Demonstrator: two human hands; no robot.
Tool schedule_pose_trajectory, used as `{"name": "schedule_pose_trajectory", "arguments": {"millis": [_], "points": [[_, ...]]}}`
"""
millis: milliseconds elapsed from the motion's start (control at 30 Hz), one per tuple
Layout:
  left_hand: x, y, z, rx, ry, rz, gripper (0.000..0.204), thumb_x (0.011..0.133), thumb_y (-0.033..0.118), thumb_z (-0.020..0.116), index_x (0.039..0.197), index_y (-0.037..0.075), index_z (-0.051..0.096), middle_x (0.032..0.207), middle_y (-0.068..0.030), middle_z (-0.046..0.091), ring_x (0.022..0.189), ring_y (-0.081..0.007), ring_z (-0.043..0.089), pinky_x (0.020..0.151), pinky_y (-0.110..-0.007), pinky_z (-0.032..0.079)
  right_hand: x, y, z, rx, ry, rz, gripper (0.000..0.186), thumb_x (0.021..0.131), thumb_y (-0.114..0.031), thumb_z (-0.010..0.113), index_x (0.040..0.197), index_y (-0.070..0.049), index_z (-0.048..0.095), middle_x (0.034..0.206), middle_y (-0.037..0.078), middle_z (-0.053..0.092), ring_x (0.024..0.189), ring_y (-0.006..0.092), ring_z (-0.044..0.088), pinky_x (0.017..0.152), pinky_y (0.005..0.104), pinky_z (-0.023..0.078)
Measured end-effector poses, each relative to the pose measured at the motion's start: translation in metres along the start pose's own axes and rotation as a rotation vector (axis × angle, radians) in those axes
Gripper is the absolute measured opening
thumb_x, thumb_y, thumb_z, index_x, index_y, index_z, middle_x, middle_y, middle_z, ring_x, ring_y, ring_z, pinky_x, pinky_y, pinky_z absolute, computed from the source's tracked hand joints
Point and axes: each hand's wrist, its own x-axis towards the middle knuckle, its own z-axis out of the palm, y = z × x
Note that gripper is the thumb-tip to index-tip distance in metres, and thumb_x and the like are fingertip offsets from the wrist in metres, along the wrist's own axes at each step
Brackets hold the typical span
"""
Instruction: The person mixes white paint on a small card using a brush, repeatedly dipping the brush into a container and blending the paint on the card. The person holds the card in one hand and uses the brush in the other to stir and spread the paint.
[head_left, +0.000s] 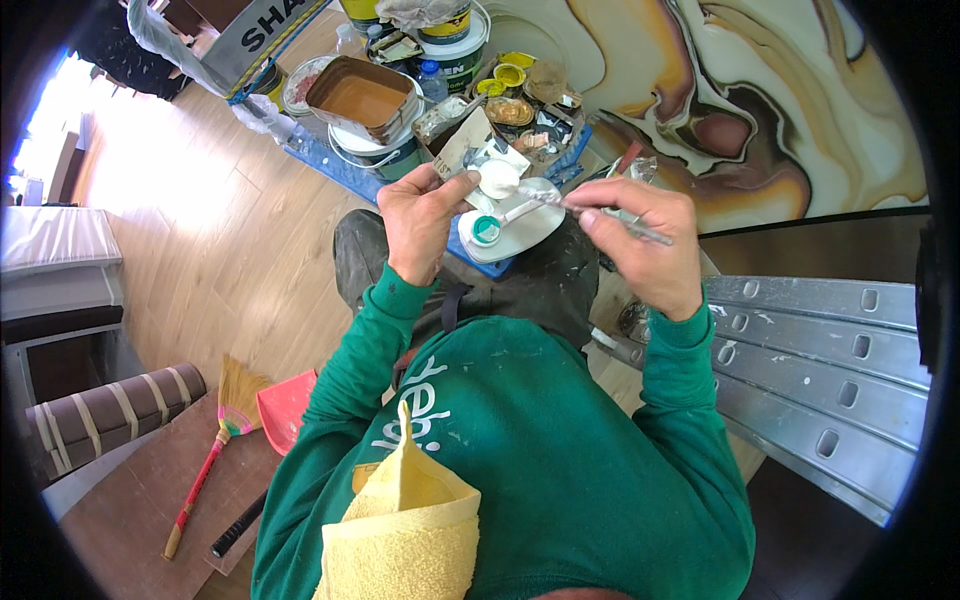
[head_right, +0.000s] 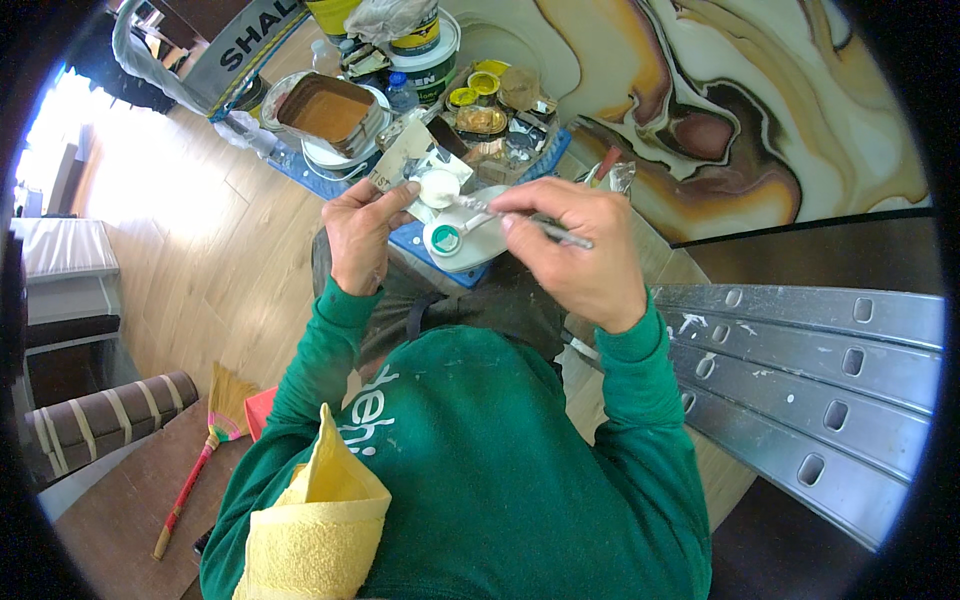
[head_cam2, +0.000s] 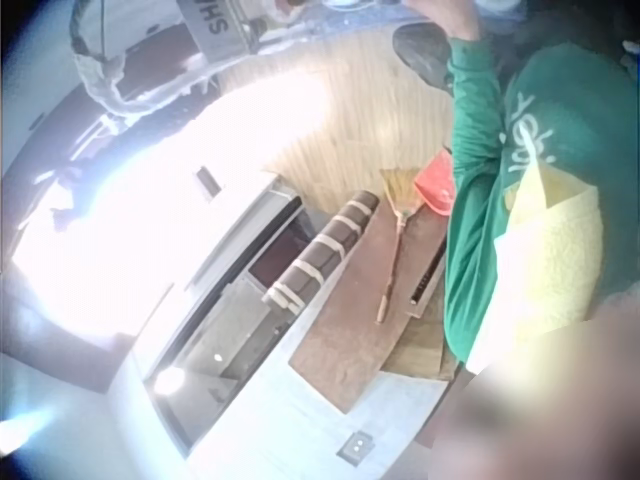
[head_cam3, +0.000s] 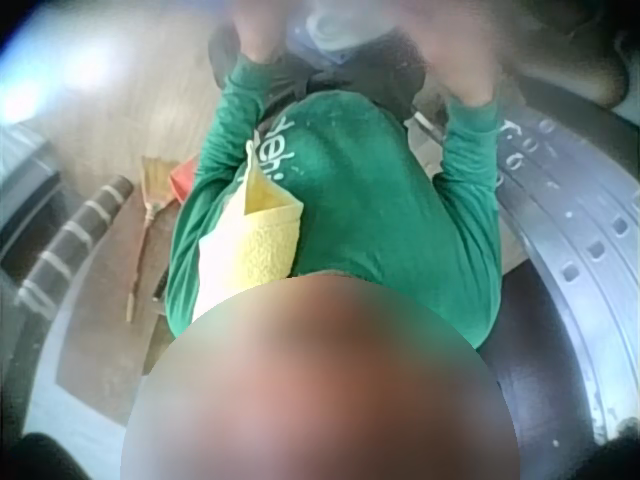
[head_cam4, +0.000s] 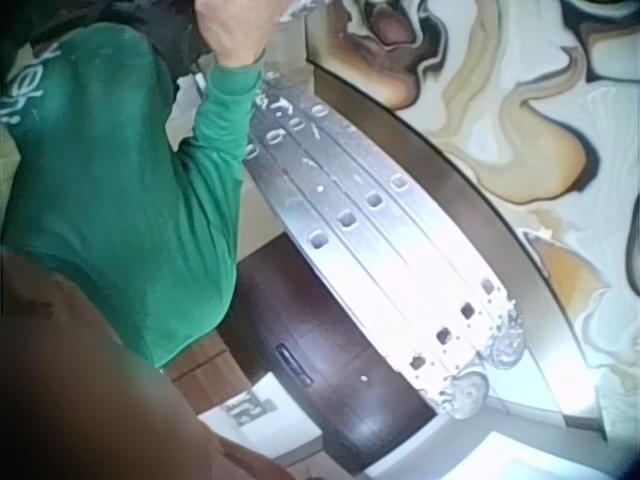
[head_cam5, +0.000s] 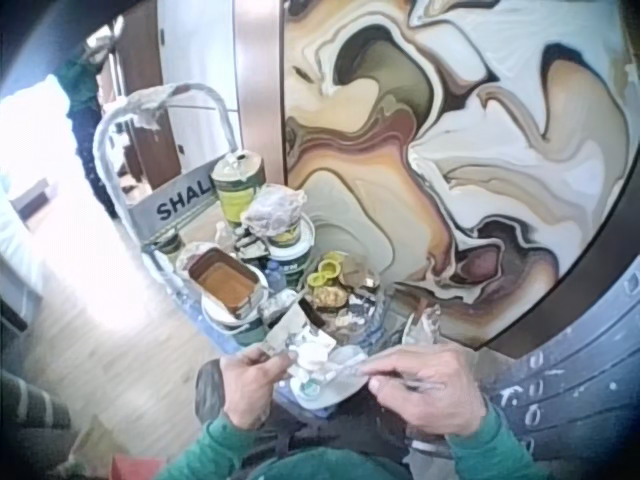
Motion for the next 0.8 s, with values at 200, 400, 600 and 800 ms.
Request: {"name": "schedule_pose_trajectory", "arguments": {"millis": [200, 400, 600, 800], "points": [[0.0, 0.002, 0.0, 0.039, -0.001, -0.041, 0.013, 0.077, 0.002, 0.075, 0.074, -0.004, 0.064, 0.07, -0.0044, 0.061, 0.059, -0.0087, 0.055, 0.054, -0.024, 0.048, 0.002, 0.002, 0.0, -0.064, -0.085, -0.047, 0.016, 0.083, -0.004, 0.064, 0.096, 0.003, 0.071, 0.091, 0.012, 0.072, 0.083, 0.0196, 0.068, 0.078, 0.0293, 0.051], [-0.004, 0.007, 0.007, -0.013, 0.006, -0.028, 0.009, 0.079, 0.001, 0.073, 0.079, -0.006, 0.068, 0.07, -0.0024, 0.063, 0.059, -0.0072, 0.055, 0.053, -0.022, 0.047, 0.006, 0.002, 0.003, -0.017, 0.017, -0.014, 0.016, 0.081, -0.007, 0.064, 0.093, 0.0, 0.071, 0.088, 0.014, 0.071, 0.08, 0.024, 0.069, 0.073, 0.0326, 0.052], [-0.005, 0.01, 0.007, -0.032, -0.005, -0.024, 0.01, 0.08, 0.001, 0.072, 0.085, -0.007, 0.069, 0.074, -0.0044, 0.065, 0.062, -0.0081, 0.057, 0.056, -0.022, 0.049, 0.007, 0.004, 0.002, 0.006, 0.115, 0.033, 0.015, 0.081, -0.008, 0.064, 0.093, 0.0, 0.07, 0.087, 0.015, 0.071, 0.079, 0.0275, 0.069, 0.071, 0.0335, 0.053], [-0.001, 0.001, 0.002, -0.086, -0.016, -0.002, 0.008, 0.078, 0.001, 0.074, 0.079, -0.005, 0.067, 0.07, -0.0027, 0.063, 0.059, -0.0071, 0.056, 0.052, -0.023, 0.048, 0.006, -0.001, 0.002, -0.045, -0.007, -0.001, 0.016, 0.082, -0.003, 0.064, 0.096, 0.002, 0.07, 0.087, 0.011, 0.072, 0.079, 0.0174, 0.067, 0.074, 0.0288, 0.051]]}}
